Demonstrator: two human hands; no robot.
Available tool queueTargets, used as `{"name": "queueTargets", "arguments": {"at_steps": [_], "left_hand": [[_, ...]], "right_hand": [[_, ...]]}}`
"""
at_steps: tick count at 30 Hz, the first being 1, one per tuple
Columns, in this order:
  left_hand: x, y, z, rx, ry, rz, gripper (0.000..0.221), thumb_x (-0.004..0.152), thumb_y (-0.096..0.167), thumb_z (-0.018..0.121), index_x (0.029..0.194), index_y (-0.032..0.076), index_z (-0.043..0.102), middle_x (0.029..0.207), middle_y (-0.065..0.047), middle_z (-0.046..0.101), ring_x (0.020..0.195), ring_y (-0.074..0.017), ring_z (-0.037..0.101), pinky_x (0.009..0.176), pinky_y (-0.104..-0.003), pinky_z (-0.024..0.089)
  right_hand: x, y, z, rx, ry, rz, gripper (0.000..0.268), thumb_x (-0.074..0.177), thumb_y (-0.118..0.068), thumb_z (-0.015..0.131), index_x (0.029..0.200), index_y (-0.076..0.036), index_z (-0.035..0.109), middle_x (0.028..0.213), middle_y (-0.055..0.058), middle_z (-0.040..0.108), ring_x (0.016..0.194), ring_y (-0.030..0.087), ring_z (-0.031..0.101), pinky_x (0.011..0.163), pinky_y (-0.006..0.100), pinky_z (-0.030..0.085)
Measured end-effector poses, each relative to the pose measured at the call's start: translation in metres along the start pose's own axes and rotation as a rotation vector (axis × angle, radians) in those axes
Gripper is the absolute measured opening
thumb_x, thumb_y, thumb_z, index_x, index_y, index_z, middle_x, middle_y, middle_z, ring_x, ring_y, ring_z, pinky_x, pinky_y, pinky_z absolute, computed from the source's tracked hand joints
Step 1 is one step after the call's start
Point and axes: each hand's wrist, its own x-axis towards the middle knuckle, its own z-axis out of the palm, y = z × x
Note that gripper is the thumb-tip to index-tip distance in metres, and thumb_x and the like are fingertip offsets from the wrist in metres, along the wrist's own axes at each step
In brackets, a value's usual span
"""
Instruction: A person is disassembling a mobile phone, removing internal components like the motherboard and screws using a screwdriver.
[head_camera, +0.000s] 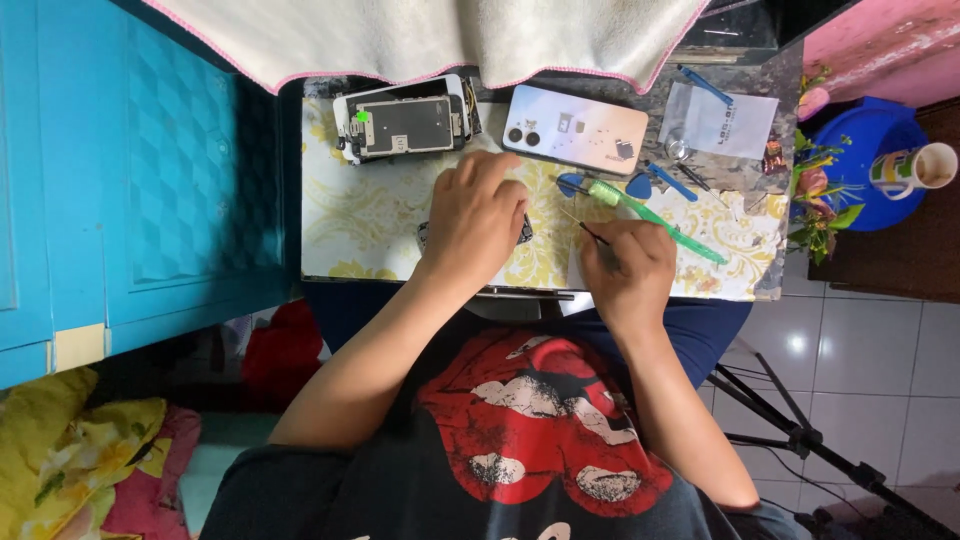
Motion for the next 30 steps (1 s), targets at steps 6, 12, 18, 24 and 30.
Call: {"name": "queueTargets", "arguments": {"at_steps": [6,12,18,24,30], "left_hand": [[0.048,-0.004,0.000,-0.075,0.132,0.004,0.012,0.094,0.016,0.075,0.085,0.011,0.071,0.111,-0.004,0.061,0.105,-0.0301,0.052,0.083,-0.045,0.046],[0.057,-0.014,0.021,-0.089,0.099,0.071,0.011,0.088,0.008,0.079,0.081,0.013,0.072,0.114,-0.003,0.061,0.111,-0.0310,0.050,0.088,-0.047,0.043],[0.057,-0.018,0.019,-0.096,0.095,0.118,0.005,0.088,0.008,0.079,0.086,0.011,0.076,0.113,-0.004,0.062,0.109,-0.0315,0.050,0.083,-0.047,0.042],[0.020,-0.030,0.013,-0.127,0.121,0.083,0.011,0.098,0.026,0.068,0.104,0.025,0.076,0.107,0.004,0.067,0.099,-0.0225,0.067,0.080,-0.041,0.051],[-0.022,-0.010,-0.049,-0.073,-0.400,-0.177,0.081,0.075,0.036,0.087,0.146,0.013,0.056,0.132,-0.019,0.065,0.128,-0.0412,0.057,0.094,-0.057,0.046]], "right_hand": [[0.008,-0.013,0.000,-0.090,-0.081,-0.015,0.012,0.094,-0.006,0.082,0.101,-0.008,0.073,0.097,0.005,0.072,0.095,0.029,0.065,0.078,0.041,0.043],[0.004,-0.016,-0.002,-0.192,-0.113,0.027,0.011,0.095,-0.014,0.082,0.103,-0.016,0.075,0.102,0.003,0.068,0.093,0.026,0.058,0.074,0.039,0.035],[0.004,-0.014,-0.001,-0.243,-0.111,-0.011,0.008,0.096,-0.017,0.081,0.100,-0.017,0.074,0.101,0.002,0.067,0.092,0.027,0.058,0.073,0.039,0.035],[0.000,-0.007,0.008,-0.236,0.002,-0.040,0.017,0.082,-0.012,0.083,0.098,-0.015,0.078,0.091,0.002,0.064,0.089,0.028,0.065,0.077,0.039,0.047],[-0.007,0.001,0.010,-0.198,0.026,-0.061,0.023,0.083,-0.014,0.081,0.106,-0.016,0.078,0.096,0.001,0.061,0.091,0.028,0.064,0.077,0.038,0.045]]}}
